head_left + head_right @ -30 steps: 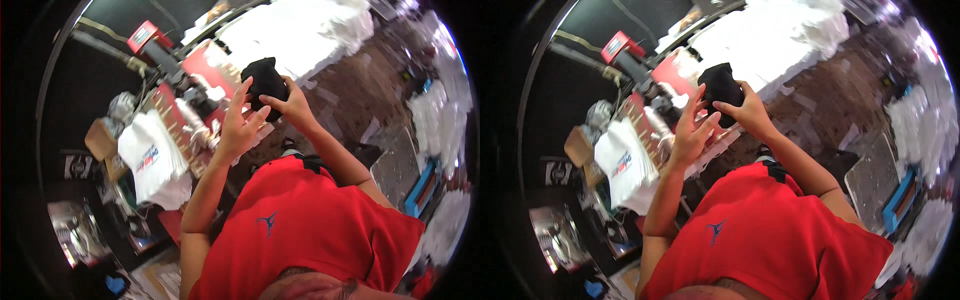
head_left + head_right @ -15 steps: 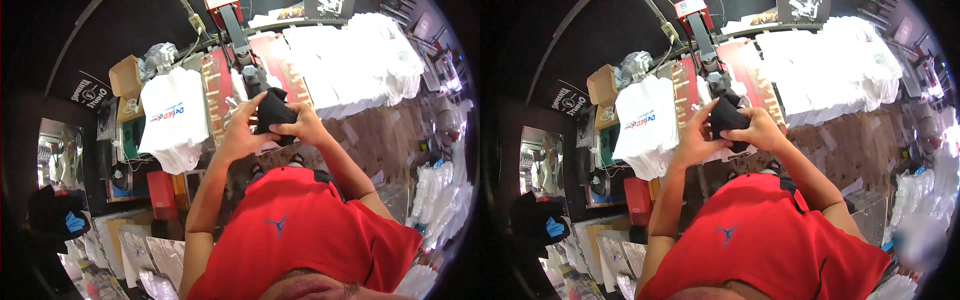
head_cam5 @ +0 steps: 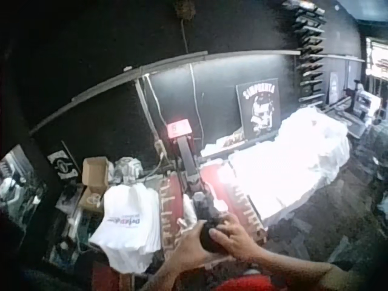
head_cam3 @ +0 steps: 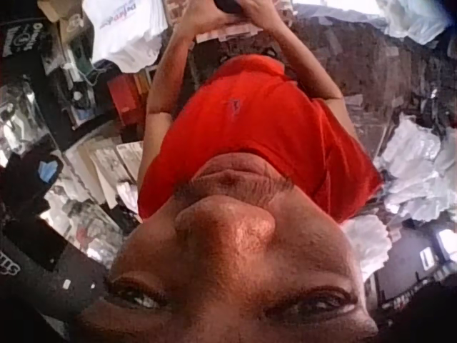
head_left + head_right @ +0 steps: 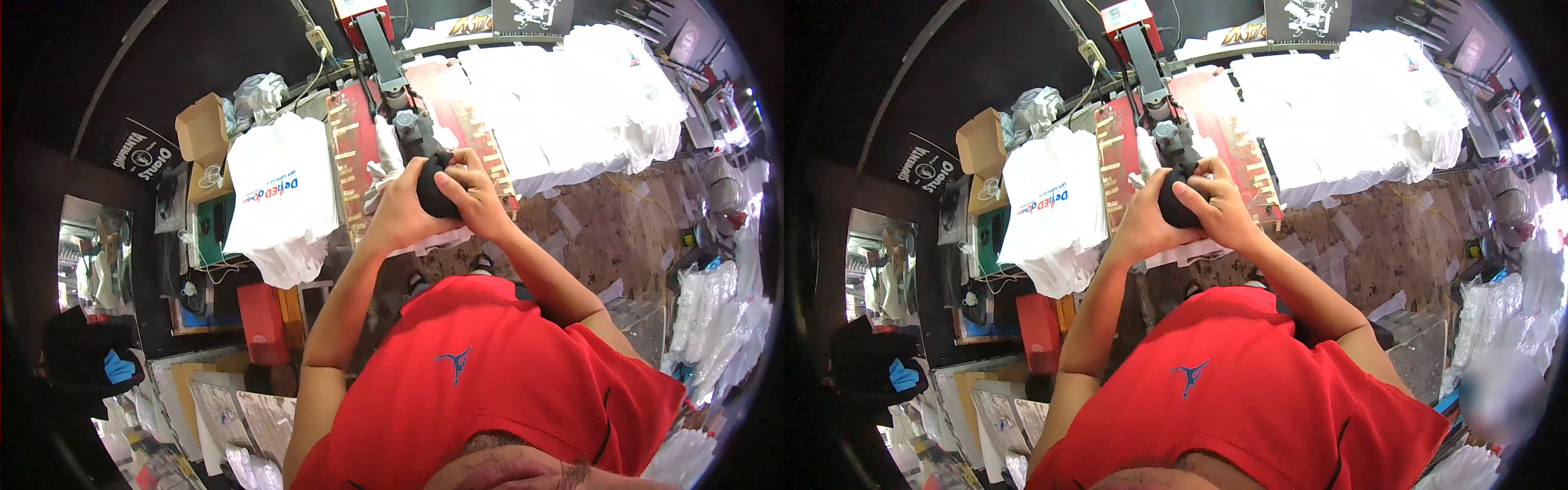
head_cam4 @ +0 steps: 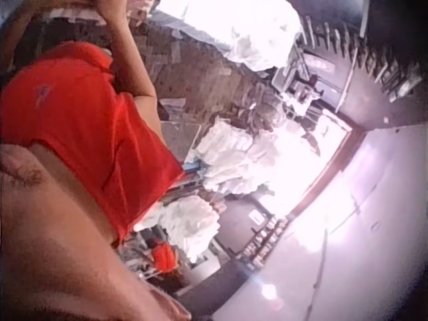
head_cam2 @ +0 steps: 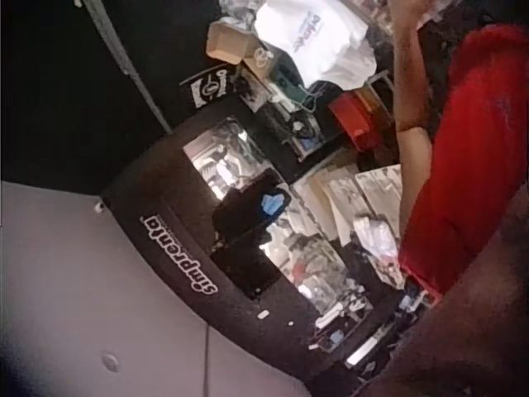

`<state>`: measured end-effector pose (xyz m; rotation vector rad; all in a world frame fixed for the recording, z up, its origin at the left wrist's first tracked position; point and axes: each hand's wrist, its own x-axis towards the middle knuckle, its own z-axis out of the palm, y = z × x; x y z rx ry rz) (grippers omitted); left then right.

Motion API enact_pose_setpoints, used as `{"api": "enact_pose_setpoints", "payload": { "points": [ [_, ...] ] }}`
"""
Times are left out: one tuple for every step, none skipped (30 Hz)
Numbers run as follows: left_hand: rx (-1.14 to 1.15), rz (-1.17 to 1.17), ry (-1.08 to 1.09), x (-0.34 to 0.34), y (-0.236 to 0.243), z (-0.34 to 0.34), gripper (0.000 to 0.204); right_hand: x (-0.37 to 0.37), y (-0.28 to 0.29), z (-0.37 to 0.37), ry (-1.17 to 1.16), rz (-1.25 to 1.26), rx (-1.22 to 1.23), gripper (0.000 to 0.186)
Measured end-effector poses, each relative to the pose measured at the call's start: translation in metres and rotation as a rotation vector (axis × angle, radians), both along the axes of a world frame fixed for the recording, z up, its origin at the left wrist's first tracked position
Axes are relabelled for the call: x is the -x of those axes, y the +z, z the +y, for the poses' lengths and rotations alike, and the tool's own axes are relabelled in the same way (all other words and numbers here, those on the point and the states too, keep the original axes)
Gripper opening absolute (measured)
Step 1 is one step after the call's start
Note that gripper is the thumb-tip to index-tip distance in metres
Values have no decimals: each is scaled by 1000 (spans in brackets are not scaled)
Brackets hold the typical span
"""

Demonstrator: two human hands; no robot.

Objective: The person places t-shirts onto a flat surface, smooths the fabric with their hands, and uses a screen printing frame to apply a design. They repeatedly load new shirts, lower the frame, and move the completed shirts to a stack.

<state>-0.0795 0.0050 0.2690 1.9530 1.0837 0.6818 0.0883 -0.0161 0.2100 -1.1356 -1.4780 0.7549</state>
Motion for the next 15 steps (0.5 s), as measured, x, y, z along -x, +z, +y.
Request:
{"api": "enact_pose_setpoints", "payload": {
  "points": [
    [28,-29,12,-2,-2,1,76,0,0,1,-24,47,26,40],
    [35,-31,13,-4,-5,-1,76,0,0,1,-23,45,33,40],
    [78,-42,29,-8,-8,-1,75,-1,2,1,-90,76,98,40],
    [122,-54,45,-11,-12,-1,74,-3,3,3,-157,106,163,41],
    [137,-75,63,-14,-21,2,73,-2,0,8,-231,114,127,43],
    [150,-75,60,-17,-30,2,73,-1,2,8,-235,111,139,43],
    [68,-209,90,-20,-37,2,72,-1,8,6,-231,52,112,43],
    [-13,-341,123,-22,-44,0,71,-1,10,4,-226,-6,85,42],
    [-94,-329,143,-26,-38,-2,72,-3,9,5,-218,-67,46,45],
    [-86,-328,141,-27,-42,1,72,-5,7,6,-221,-67,53,45],
    [-103,-314,92,-28,-48,5,69,-7,5,7,-189,23,96,44],
    [-122,-301,47,-28,-49,8,67,-8,3,8,-153,113,137,44],
    [-118,-338,36,-29,-47,8,58,-12,3,8,-94,118,138,63],
    [-113,-336,41,-27,-51,14,58,-14,5,8,-90,119,145,63],
    [123,-493,38,-23,-58,23,53,-14,14,8,-17,-107,-29,74]
  ]
}}
